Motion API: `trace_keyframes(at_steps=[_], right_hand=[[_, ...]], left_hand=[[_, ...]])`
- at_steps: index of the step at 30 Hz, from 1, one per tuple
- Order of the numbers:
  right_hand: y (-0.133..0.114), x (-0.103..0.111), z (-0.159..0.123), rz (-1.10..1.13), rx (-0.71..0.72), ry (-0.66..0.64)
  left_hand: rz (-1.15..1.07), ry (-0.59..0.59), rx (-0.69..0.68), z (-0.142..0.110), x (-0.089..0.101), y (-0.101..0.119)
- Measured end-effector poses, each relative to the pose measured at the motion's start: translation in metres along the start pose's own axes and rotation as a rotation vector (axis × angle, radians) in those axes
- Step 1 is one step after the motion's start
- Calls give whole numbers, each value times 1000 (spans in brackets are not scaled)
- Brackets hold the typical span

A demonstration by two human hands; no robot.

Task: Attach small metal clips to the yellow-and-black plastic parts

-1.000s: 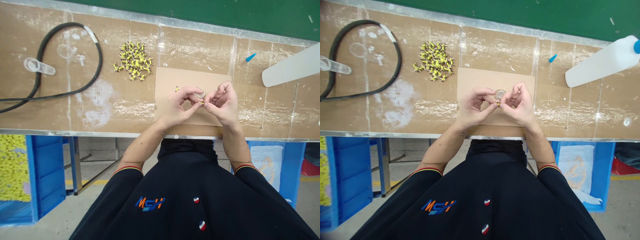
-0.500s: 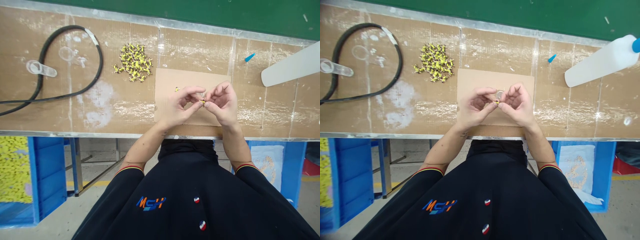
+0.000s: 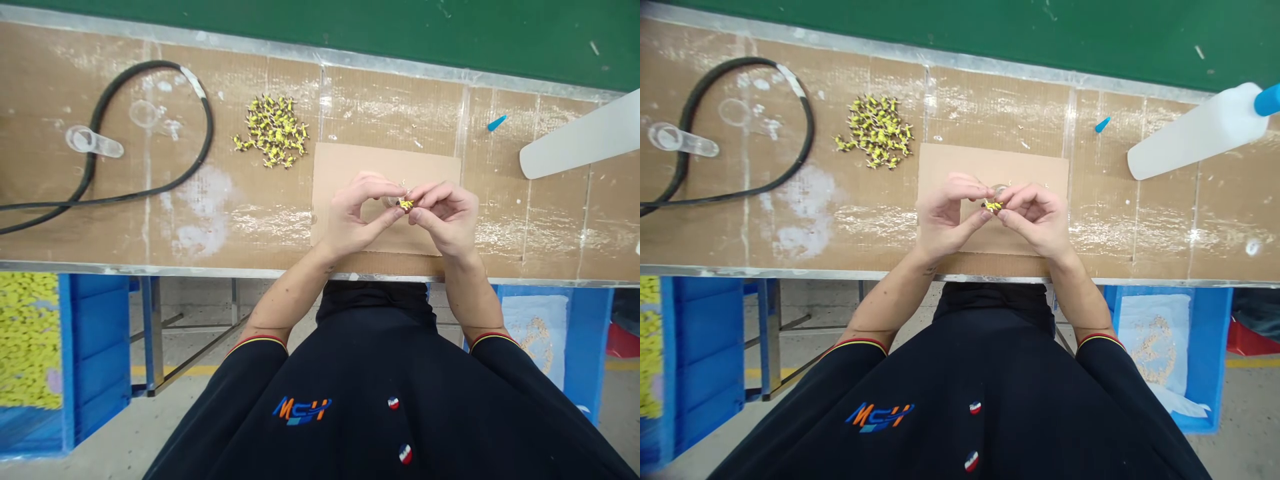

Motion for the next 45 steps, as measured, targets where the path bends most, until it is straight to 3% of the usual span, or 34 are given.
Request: trace_keyframes(at_steps=[5, 11, 14, 18, 22, 24, 26, 30, 32, 39, 45], right_hand=[[-3, -2, -1, -27, 88, 21], [0, -4, -2, -89, 103, 27], [1, 2, -2, -118, 115, 66], [0, 14, 1, -199, 180, 128], [-5, 24, 4, -300, 237, 210], [-9, 31, 6, -395, 259, 276], [-13, 41, 8, -559, 236, 296], [-9, 63, 11, -892, 24, 93], [-4, 71, 10, -981, -85, -45], [9, 76, 7, -1055, -195, -336], [10, 68, 6, -1121, -241, -316]], left_hand=[[100, 13, -151, -1, -3, 4], [217, -5, -148, 2, 2, 2], [452, 23, -39, 7, 27, -11], [751, 201, 269, 11, 84, -32], [818, 102, 387, 11, 116, -36], [841, 116, 355, 11, 115, -31], [815, 50, 308, 11, 104, -24], [746, -375, 284, 10, 72, -18], [778, -471, 316, 9, 63, -21], [769, -497, 365, 8, 56, -28], [729, -518, 382, 8, 55, -25]])
Point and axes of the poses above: each hand's wrist, its own z-axis towards the middle knuckle, its own x-axis out of the back of the hand, y = z × x, the point moved 2 cm from there along z, towards the middle knuckle, and after that the axes turned 1 degree about -y, right-handed, at the moved point
